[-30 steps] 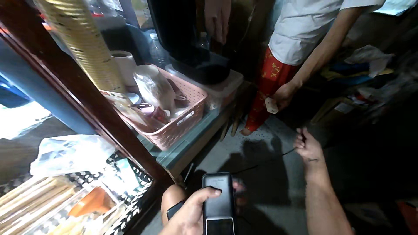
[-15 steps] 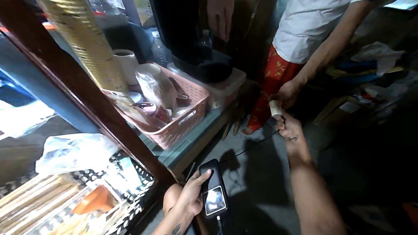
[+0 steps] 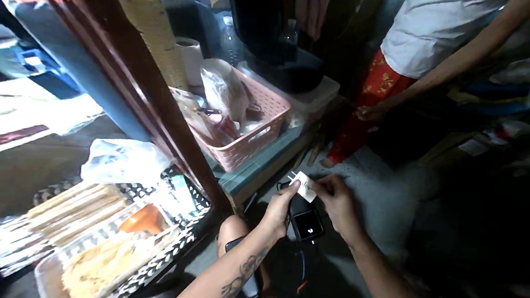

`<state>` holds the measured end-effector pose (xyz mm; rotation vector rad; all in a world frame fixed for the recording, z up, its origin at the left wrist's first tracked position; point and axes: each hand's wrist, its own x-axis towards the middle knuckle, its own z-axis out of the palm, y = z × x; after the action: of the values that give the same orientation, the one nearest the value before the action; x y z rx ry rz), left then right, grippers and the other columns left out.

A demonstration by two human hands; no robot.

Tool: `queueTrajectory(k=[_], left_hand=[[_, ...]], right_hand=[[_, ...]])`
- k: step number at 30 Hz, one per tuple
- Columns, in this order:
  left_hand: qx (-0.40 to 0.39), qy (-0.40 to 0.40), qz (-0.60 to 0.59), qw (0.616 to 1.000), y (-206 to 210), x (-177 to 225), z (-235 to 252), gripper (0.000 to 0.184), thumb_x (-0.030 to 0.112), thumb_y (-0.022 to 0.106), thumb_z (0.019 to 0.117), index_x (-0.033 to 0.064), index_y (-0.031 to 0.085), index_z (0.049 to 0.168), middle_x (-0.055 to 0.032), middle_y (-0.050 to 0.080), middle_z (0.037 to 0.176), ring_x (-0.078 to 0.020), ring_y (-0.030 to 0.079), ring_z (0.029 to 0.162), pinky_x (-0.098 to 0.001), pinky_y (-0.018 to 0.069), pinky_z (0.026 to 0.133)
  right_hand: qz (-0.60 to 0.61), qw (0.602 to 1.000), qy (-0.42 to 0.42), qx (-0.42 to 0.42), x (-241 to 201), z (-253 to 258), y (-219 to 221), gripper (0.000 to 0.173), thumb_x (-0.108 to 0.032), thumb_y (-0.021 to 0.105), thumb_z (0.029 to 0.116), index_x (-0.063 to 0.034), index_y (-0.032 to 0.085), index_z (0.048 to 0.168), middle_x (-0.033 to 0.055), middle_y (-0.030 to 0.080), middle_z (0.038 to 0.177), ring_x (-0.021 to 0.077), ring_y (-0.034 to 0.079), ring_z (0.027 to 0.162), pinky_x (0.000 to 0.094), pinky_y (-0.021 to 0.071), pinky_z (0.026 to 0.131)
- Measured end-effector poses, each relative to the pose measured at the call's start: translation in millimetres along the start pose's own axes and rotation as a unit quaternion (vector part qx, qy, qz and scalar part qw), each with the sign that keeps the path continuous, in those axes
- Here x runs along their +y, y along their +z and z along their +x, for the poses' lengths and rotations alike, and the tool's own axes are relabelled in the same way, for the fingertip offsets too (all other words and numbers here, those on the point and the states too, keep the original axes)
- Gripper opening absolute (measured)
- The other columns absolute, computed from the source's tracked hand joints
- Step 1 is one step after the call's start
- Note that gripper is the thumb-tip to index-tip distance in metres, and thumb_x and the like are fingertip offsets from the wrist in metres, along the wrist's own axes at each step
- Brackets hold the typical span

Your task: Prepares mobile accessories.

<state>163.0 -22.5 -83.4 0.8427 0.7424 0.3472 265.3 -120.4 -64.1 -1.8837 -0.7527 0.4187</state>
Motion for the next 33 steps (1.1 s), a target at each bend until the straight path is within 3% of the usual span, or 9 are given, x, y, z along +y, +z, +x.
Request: queueTrajectory(k=[5, 7, 9, 11, 15, 17, 19, 22, 33], left_hand=[[0.035, 0.001, -0.069, 0.997, -10.8, 0.2, -2.8, 0.027, 0.023, 0.049, 0.1076, 0.0003, 0.061, 0.115, -0.0118, 0.071, 0.092, -0.0174, 0.071, 0.082, -0.0328, 0.0599, 0.074], [0.070, -0.038, -0.098, 0.992, -14.9, 5.8, -4.7, 0.030, 0.031, 0.049, 0.1073, 0.0050, 0.061, 0.113, -0.0097, 0.069, 0.093, -0.0160, 0.070, 0.082, -0.0309, 0.0584, 0.070], [0.091, -0.055, -0.117, 0.987, -19.5, 9.8, -4.6, 0.031, 0.036, 0.049, 0.1065, 0.0078, 0.061, 0.112, -0.0078, 0.068, 0.093, -0.0149, 0.069, 0.082, -0.0299, 0.0573, 0.069], [0.089, -0.055, -0.122, 0.987, -19.7, 11.9, -1.8, 0.032, 0.037, 0.048, 0.1065, 0.0081, 0.060, 0.114, -0.0080, 0.068, 0.095, -0.0160, 0.068, 0.084, -0.0318, 0.0577, 0.071], [0.084, -0.045, -0.121, 0.988, -0.3, 19.9, 2.4, 0.034, 0.039, 0.046, 0.1069, 0.0085, 0.060, 0.112, -0.0082, 0.068, 0.090, -0.0158, 0.069, 0.079, -0.0311, 0.0580, 0.066], [0.075, -0.023, -0.140, 0.987, 5.5, 26.2, 2.3, 0.036, 0.041, 0.044, 0.1073, 0.0085, 0.060, 0.110, -0.0081, 0.068, 0.089, -0.0162, 0.069, 0.079, -0.0313, 0.0583, 0.066], [0.071, -0.009, -0.162, 0.984, 5.1, 33.1, 1.8, 0.040, 0.044, 0.044, 0.1069, 0.0082, 0.061, 0.109, -0.0084, 0.068, 0.090, -0.0172, 0.069, 0.080, -0.0327, 0.0587, 0.069], [0.066, 0.004, -0.179, 0.982, 1.2, 37.4, 1.3, 0.042, 0.046, 0.042, 0.1071, 0.0090, 0.060, 0.109, -0.0079, 0.068, 0.089, -0.0168, 0.069, 0.080, -0.0321, 0.0584, 0.070], [0.069, 0.037, -0.169, 0.982, 2.2, 19.6, -8.6, 0.037, 0.040, 0.041, 0.1091, 0.0089, 0.061, 0.108, -0.0061, 0.068, 0.088, -0.0139, 0.069, 0.080, -0.0290, 0.0586, 0.072]], right_hand=[[-0.081, 0.991, -0.025, -0.108, -3.1, -4.0, 5.1, 0.041, -0.019, 0.071, 0.0969, 0.0108, 0.060, 0.123, 0.0219, 0.065, 0.106, 0.0246, 0.062, 0.094, 0.0394, 0.0518, 0.087], [-0.067, 0.988, -0.035, -0.132, -1.3, -5.3, -4.2, 0.044, -0.023, 0.056, 0.1047, 0.0085, 0.053, 0.136, 0.0223, 0.063, 0.114, 0.0237, 0.061, 0.094, 0.0386, 0.0510, 0.084], [-0.036, 0.990, -0.043, -0.128, -3.0, -0.7, -14.8, 0.045, -0.021, 0.039, 0.1078, 0.0007, 0.052, 0.144, 0.0113, 0.061, 0.114, 0.0099, 0.053, 0.080, 0.0272, 0.0447, 0.072], [-0.019, 0.995, -0.048, -0.082, -14.9, 19.5, -32.9, 0.041, -0.012, 0.041, 0.1071, -0.0034, 0.055, 0.145, 0.0109, 0.065, 0.123, 0.0083, 0.056, 0.080, 0.0277, 0.0467, 0.071], [0.100, 0.988, -0.093, 0.074, -53.0, 81.5, -70.9, 0.032, -0.005, 0.048, 0.1054, -0.0002, 0.060, 0.135, 0.0023, 0.063, 0.094, 0.0038, 0.058, 0.068, 0.0214, 0.0523, 0.065], [0.153, 0.982, -0.106, 0.043, -69.5, 77.8, -77.2, 0.023, -0.005, 0.053, 0.1043, -0.0017, 0.061, 0.125, -0.0017, 0.065, 0.084, 0.0049, 0.063, 0.063, 0.0218, 0.0577, 0.062], [0.113, 0.989, -0.094, -0.018, -71.3, 43.0, -61.9, 0.013, -0.007, 0.058, 0.1017, -0.0055, 0.062, 0.114, -0.0001, 0.067, 0.078, 0.0049, 0.058, 0.054, 0.0202, 0.0515, 0.050], [0.039, 0.995, -0.038, -0.087, -59.6, 1.5, -26.8, 0.004, -0.002, 0.066, 0.0957, -0.0006, 0.068, 0.100, -0.0021, 0.066, 0.072, 0.0003, 0.056, 0.055, 0.0162, 0.0472, 0.051], [-0.014, 0.993, -0.003, -0.119, -41.6, -1.4, -8.1, 0.006, -0.003, 0.064, 0.0984, 0.0029, 0.067, 0.098, -0.0029, 0.062, 0.067, -0.0016, 0.049, 0.053, 0.0150, 0.0413, 0.054]])
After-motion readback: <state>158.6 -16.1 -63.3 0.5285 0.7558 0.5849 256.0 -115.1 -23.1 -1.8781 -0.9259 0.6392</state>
